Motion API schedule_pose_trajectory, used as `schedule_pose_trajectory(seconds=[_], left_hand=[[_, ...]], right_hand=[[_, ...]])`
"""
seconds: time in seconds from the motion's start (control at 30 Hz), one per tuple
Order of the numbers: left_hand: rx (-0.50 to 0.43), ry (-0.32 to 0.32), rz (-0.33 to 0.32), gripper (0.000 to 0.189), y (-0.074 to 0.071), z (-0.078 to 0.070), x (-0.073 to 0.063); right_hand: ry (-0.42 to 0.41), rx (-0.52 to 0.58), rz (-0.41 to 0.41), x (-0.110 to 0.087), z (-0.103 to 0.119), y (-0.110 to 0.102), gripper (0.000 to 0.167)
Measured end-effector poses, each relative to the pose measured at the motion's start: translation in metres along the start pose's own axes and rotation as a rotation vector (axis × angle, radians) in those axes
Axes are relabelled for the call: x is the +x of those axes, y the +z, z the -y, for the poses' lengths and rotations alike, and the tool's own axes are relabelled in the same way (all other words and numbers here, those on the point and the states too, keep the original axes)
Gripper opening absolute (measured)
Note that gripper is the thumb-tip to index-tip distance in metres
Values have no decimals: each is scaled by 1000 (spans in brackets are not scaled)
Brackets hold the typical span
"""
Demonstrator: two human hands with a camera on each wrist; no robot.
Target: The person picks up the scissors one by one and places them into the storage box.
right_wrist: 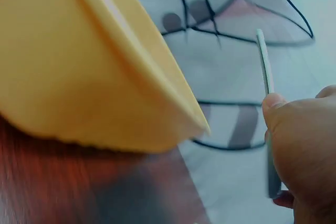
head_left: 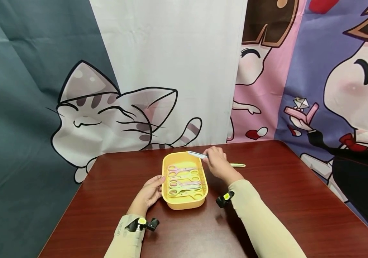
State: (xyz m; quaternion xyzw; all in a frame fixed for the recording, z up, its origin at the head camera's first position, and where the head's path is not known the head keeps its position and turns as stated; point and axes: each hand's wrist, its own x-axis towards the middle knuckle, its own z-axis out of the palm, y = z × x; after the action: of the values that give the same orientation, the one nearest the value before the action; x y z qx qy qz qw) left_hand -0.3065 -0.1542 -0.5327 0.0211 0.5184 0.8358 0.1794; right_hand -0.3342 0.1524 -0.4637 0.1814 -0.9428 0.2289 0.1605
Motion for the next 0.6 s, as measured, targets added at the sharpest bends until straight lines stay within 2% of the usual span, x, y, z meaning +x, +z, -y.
schedule_pose_trajectory(seconds=[0.2,0.37,0.5,0.6], left_hand=[[2,15,7,6,0,1,0],[-6,6,-1,8,0,1,0],[-2,-4,9,6,-1,0,0],[1,-6,24,6,-1,-1,0]], right_hand=[[-63,-115,185,18,35,6,15],[-123,-190,309,21,54,14,12],[-214,-309,356,19,60,21,14],[-300,-422,349,17,63,26,23]])
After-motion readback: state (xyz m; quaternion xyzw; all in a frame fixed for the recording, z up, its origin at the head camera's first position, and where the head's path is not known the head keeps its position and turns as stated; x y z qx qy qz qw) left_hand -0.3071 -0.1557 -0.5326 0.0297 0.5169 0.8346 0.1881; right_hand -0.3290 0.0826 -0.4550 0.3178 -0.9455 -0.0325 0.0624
